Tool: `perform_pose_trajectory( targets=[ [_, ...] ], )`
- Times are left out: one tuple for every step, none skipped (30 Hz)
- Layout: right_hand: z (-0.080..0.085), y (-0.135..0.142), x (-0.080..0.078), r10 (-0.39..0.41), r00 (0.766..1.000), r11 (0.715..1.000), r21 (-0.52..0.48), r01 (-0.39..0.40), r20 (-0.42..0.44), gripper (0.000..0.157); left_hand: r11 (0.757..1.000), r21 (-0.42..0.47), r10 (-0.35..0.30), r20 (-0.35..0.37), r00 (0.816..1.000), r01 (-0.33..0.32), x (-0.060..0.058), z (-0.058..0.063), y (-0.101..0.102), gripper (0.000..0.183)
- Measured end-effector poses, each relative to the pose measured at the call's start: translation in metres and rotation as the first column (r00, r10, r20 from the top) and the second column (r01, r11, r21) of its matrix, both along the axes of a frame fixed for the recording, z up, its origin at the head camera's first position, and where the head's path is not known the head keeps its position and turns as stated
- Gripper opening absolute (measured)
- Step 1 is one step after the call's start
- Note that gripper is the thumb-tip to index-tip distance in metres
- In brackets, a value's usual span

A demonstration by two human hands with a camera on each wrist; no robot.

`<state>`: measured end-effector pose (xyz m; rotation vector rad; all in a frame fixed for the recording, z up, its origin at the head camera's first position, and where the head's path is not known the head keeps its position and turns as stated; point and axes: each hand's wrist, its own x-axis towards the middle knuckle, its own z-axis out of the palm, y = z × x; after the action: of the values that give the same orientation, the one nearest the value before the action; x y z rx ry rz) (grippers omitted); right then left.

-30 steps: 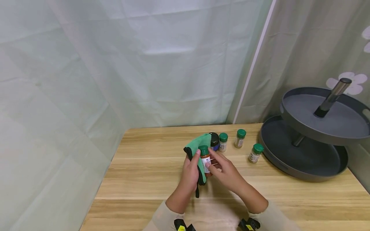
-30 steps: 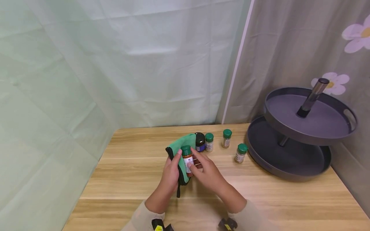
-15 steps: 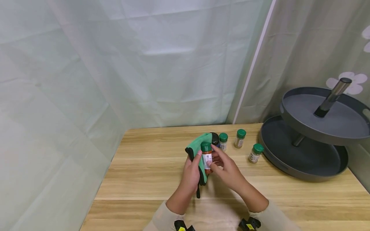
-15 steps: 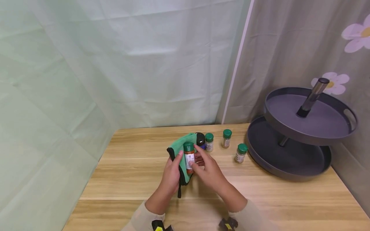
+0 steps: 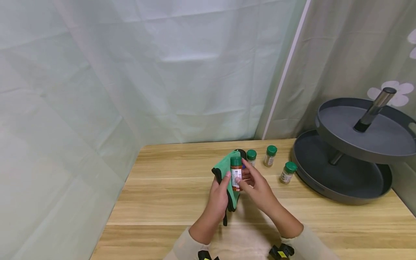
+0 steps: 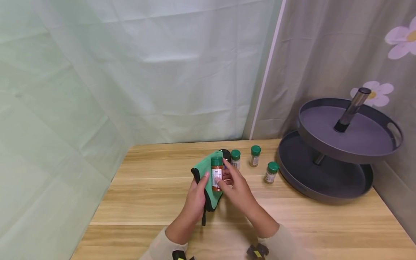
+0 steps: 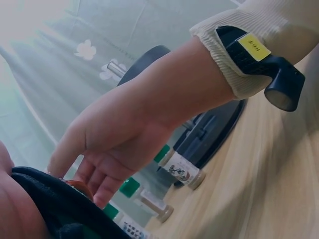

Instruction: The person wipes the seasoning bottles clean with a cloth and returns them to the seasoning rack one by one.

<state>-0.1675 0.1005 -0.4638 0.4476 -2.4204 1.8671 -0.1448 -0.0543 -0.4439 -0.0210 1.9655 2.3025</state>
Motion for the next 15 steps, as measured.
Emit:
perform_pose_trajectory(
  targets=[
    [0.000,0.000,0.000,0.010,1.000,1.000,0.005,-0.010,-0.002,0.067,1.000,0.002,0.010,0.004,1.000,-0.010,-0.001,0.000,0.000,0.058],
    [0.000,-0.001,0.001,0.018,1.000,1.000,0.012,-0.018,-0.005,0.068,1.000,0.009,0.017,0.002,1.000,-0.017,-0.001,0.000,-0.001,0.058],
    [0.000,-0.002,0.002,0.028,1.000,0.999,0.021,-0.028,-0.013,0.067,1.000,0.007,0.028,0.008,1.000,-0.028,-0.002,0.000,-0.002,0.058],
    [0.000,-0.002,0.003,0.037,0.999,0.999,0.031,-0.036,-0.019,0.067,0.999,0.011,0.034,0.012,0.999,-0.034,-0.002,0.000,-0.003,0.058],
    [0.000,-0.003,0.004,0.047,0.999,0.998,0.042,-0.046,-0.025,0.067,0.999,0.013,0.040,0.015,0.999,-0.040,-0.003,0.001,-0.004,0.058],
    [0.000,-0.004,0.005,0.060,0.998,0.997,0.054,-0.058,-0.030,0.067,0.999,0.017,0.043,0.015,0.999,-0.043,-0.004,0.001,-0.005,0.057],
    [0.000,-0.004,0.006,0.075,0.997,0.995,0.063,-0.072,-0.034,0.067,0.999,0.024,0.046,0.014,0.999,-0.046,-0.004,0.001,-0.006,0.057],
    [0.001,-0.005,0.007,0.088,0.995,0.994,0.071,-0.085,-0.036,0.066,0.998,0.030,0.048,0.009,0.999,-0.048,-0.005,0.001,-0.007,0.056],
    [0.001,-0.005,0.008,0.104,0.994,0.992,0.076,-0.101,-0.038,0.065,0.998,0.037,0.049,0.008,0.999,-0.049,-0.005,0.002,-0.008,0.056],
    [0.002,-0.006,0.008,0.117,0.993,0.990,0.079,-0.114,-0.035,0.065,0.998,0.043,0.049,-0.001,0.999,-0.049,-0.006,0.002,-0.009,0.055],
    [0.002,-0.006,0.009,0.129,0.991,0.989,0.081,-0.126,-0.036,0.064,0.997,0.049,0.052,-0.008,0.999,-0.051,-0.006,0.003,-0.010,0.055],
    [0.003,-0.006,0.010,0.139,0.989,0.987,0.082,-0.136,-0.039,0.063,0.997,0.055,0.053,-0.015,0.999,-0.052,-0.006,0.003,-0.011,0.054],
    [0.003,-0.006,0.010,0.147,0.988,0.986,0.081,-0.143,-0.042,0.062,0.997,0.058,0.054,-0.019,0.998,-0.053,-0.007,0.003,-0.011,0.054],
    [0.003,-0.006,0.011,0.153,0.987,0.986,0.079,-0.149,-0.045,0.062,0.997,0.059,0.054,-0.022,0.998,-0.052,-0.007,0.003,-0.012,0.054],
    [0.003,-0.006,0.011,0.156,0.987,0.985,0.079,-0.152,-0.048,0.062,0.997,0.056,0.054,-0.023,0.998,-0.053,-0.007,0.003,-0.012,0.054]
  ],
)
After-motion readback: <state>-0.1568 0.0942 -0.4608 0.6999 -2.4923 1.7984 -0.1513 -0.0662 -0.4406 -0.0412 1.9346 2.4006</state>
